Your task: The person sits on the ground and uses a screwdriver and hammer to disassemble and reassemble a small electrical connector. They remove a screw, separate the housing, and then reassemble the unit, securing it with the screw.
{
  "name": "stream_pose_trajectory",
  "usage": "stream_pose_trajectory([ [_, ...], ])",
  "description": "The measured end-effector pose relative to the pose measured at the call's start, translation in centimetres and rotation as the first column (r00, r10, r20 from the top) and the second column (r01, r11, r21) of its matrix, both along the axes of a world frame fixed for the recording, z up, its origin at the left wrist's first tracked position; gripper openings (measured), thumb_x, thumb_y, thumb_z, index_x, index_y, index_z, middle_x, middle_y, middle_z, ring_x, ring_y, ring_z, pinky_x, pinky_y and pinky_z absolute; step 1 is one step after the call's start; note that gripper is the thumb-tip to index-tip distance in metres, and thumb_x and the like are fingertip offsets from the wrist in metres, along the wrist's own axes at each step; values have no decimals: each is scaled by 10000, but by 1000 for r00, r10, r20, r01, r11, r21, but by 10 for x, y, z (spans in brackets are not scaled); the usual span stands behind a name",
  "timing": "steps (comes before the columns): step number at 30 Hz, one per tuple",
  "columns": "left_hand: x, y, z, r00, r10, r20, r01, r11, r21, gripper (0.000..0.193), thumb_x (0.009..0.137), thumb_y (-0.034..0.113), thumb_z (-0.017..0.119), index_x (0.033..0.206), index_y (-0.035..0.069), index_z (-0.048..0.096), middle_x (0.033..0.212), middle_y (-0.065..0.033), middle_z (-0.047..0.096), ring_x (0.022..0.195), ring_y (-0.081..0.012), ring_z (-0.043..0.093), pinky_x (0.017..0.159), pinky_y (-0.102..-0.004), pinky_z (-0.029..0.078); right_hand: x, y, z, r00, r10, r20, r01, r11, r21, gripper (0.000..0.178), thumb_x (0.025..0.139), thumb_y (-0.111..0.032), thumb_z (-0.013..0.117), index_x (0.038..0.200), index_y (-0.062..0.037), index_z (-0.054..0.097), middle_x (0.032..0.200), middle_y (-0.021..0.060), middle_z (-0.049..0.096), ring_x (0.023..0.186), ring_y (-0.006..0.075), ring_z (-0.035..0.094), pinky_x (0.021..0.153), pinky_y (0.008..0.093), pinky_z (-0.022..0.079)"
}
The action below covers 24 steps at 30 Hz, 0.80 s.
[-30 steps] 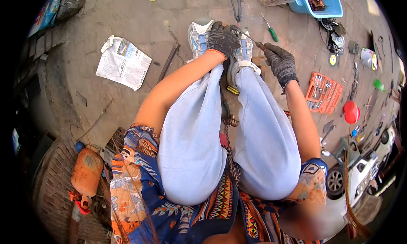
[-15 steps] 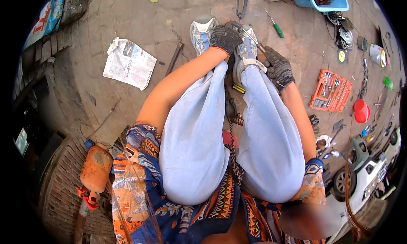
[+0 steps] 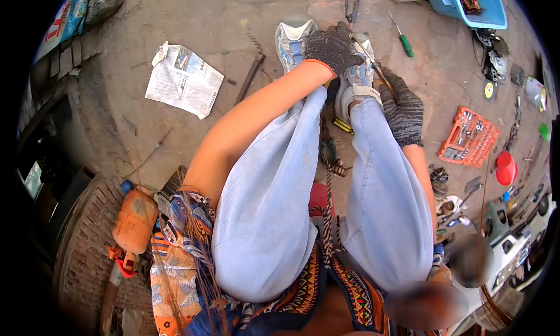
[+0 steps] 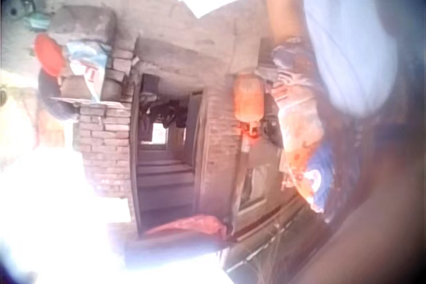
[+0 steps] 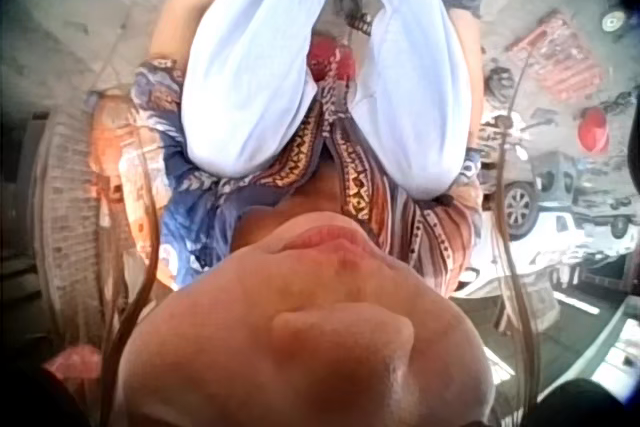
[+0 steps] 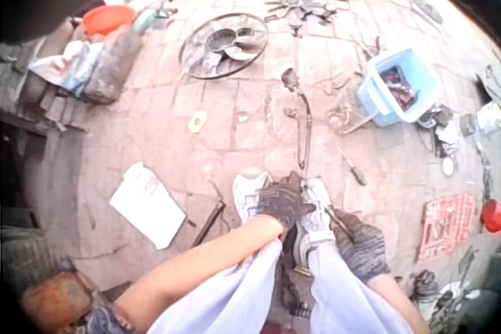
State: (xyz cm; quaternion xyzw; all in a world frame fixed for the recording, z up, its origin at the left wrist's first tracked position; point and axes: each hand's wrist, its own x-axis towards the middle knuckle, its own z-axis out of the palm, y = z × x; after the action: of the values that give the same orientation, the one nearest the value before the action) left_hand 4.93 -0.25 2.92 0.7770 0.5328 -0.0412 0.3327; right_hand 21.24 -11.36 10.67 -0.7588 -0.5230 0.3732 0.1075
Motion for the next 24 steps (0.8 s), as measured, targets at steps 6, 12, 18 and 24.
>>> stream_pose_trajectory([
  [6, -9, 2, -44, 988, -88, -130, 121, 955, 270, 394, 871, 336, 532, 1136, 45, 546, 879, -184, 678, 815, -360, 664, 708, -473, 503, 8, -5, 1, 951, -230, -208, 270, 944, 191, 384, 924, -152, 561, 1306, -121, 526, 979, 114, 650, 821, 192, 637, 716, 307, 510],
  [12, -21, 17, -4, 907, 214, 363, -270, 956, 112, 369, 844, 351, 596, 1019, 27, 574, 943, -209, 658, 869, -390, 628, 739, -464, 483, 17, 27, 6, 632, -413, -655, 557, 830, 14, 462, 925, -53, 509, 1381, -105, 454, 1039, 56, 571, 774, 67, 543, 653, 213, 475],
  [18, -33, 2, 48, 724, 206, 658, -298, 954, 29, 420, 830, 189, 646, 1206, 22, 559, 996, -182, 656, 876, -317, 636, 774, -398, 498, 1, 79, -18, 353, -386, -852, 454, 867, -205, 365, 926, -113, 546, 1280, -22, 537, 990, 27, 581, 775, 90, 545, 683, 239, 477],
  [24, -51, -8, 100, 787, 7, 617, -170, 964, 205, 421, 833, 110, 642, 1244, 68, 561, 1055, -174, 656, 870, -293, 671, 761, -356, 532, -15, 89, -8, 457, -252, -853, 447, 894, -25, 232, 935, -182, 583, 1085, -17, 644, 904, 51, 648, 769, 122, 607, 686, 263, 494],
])
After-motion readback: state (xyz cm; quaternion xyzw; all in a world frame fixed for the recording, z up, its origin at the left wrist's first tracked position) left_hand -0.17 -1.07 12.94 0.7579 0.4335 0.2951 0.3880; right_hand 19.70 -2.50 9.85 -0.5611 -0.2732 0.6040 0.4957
